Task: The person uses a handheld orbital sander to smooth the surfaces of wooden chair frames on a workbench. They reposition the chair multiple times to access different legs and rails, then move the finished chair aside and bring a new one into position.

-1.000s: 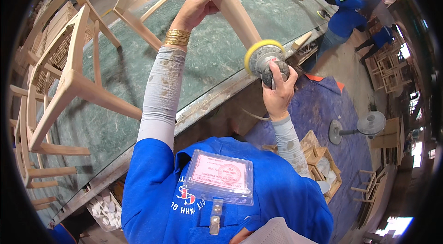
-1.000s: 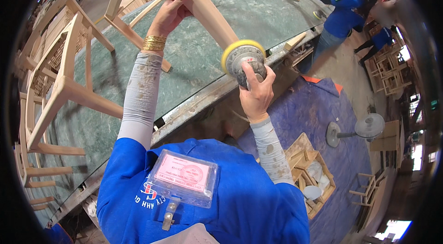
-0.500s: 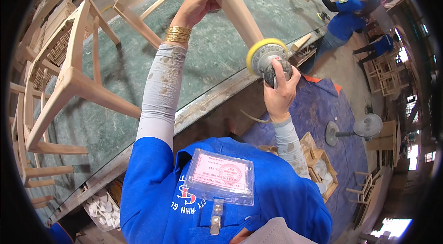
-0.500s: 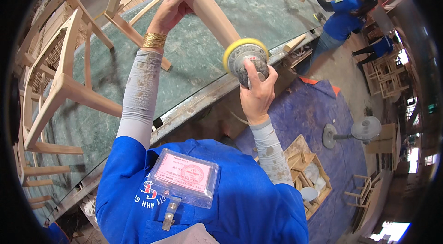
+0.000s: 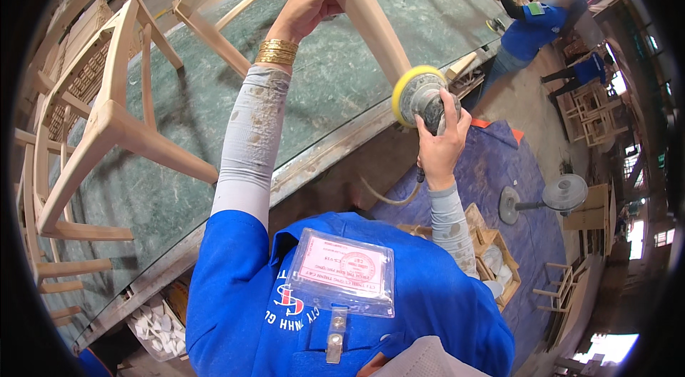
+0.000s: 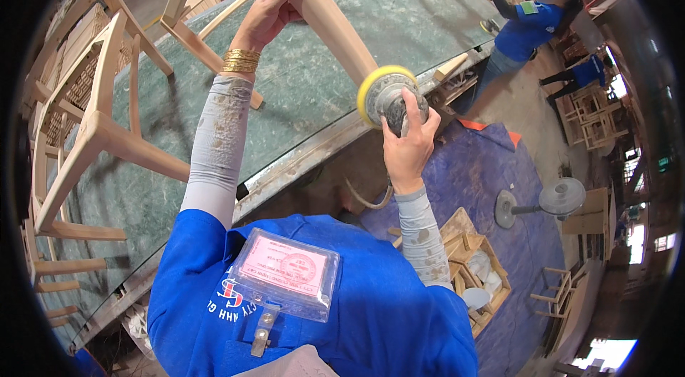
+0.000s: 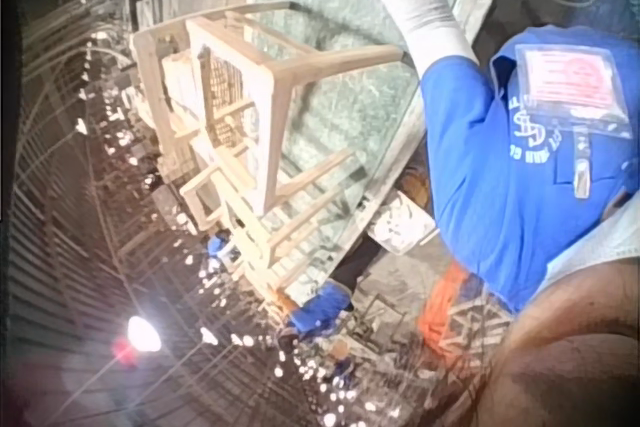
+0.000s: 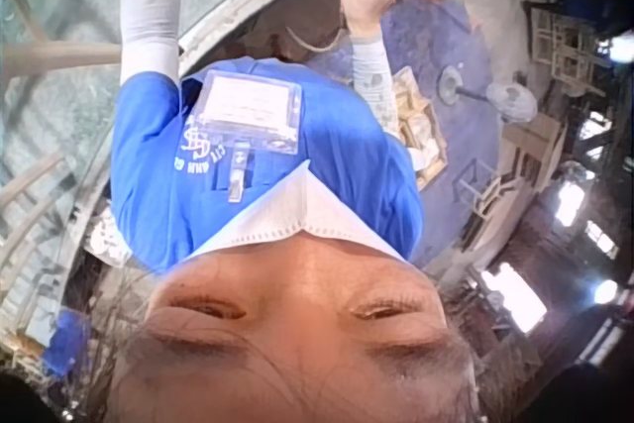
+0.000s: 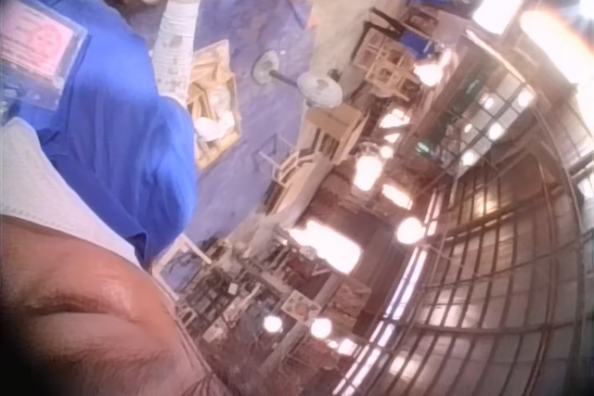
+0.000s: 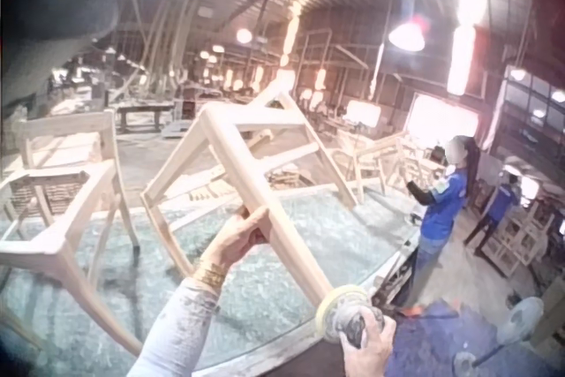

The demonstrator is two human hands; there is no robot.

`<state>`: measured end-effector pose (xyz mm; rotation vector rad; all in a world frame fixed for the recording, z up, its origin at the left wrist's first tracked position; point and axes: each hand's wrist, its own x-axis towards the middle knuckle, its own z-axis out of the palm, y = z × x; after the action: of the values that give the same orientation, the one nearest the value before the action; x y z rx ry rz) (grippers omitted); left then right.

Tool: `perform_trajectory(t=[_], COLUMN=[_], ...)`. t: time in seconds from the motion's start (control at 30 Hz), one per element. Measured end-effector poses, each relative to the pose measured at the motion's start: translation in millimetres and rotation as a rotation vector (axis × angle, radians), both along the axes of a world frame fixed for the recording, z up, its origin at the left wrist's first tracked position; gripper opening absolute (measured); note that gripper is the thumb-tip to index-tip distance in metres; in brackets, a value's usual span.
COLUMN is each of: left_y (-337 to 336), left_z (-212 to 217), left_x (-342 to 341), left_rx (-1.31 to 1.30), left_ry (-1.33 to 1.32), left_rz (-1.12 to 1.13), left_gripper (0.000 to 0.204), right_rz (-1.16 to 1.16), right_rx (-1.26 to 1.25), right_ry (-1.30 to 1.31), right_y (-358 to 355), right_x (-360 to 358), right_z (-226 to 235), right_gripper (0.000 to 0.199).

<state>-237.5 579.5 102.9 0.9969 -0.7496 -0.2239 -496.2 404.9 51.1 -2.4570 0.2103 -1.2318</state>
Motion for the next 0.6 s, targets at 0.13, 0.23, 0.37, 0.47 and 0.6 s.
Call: perform_trajectory(t=[0.13,0.23,0.37,0.47,0.6], left_y=[1,-1,-5,-3,-5], left_z=[1,1,0,0,-1], left_x=[0,0,-2,0,-1], left_rx=[0.006,0.015,0.013,0.032,0.006], left_ry=[0.001,-0.002,-0.003,0.000,-0.001], left_rz=[-0.008,-0.015,-0.003,-0.014,-0.028], left_gripper=[0.058,0.058,0.057,0.057,0.057], right_rz=[0.039,0.004,-0.017,0.021,-0.007], right_rx=[0.079,0.043,0.114,0.135,0.186], right_ry=[0.004,0.022,0.003,0.002,0.028], right_y=[4,-1,-7,-1,-15], right_x=[11,8,6,16,4], right_z=[16,13,8,21,10], right_gripper=[0.066,0.067,0.069,0.070,0.069])
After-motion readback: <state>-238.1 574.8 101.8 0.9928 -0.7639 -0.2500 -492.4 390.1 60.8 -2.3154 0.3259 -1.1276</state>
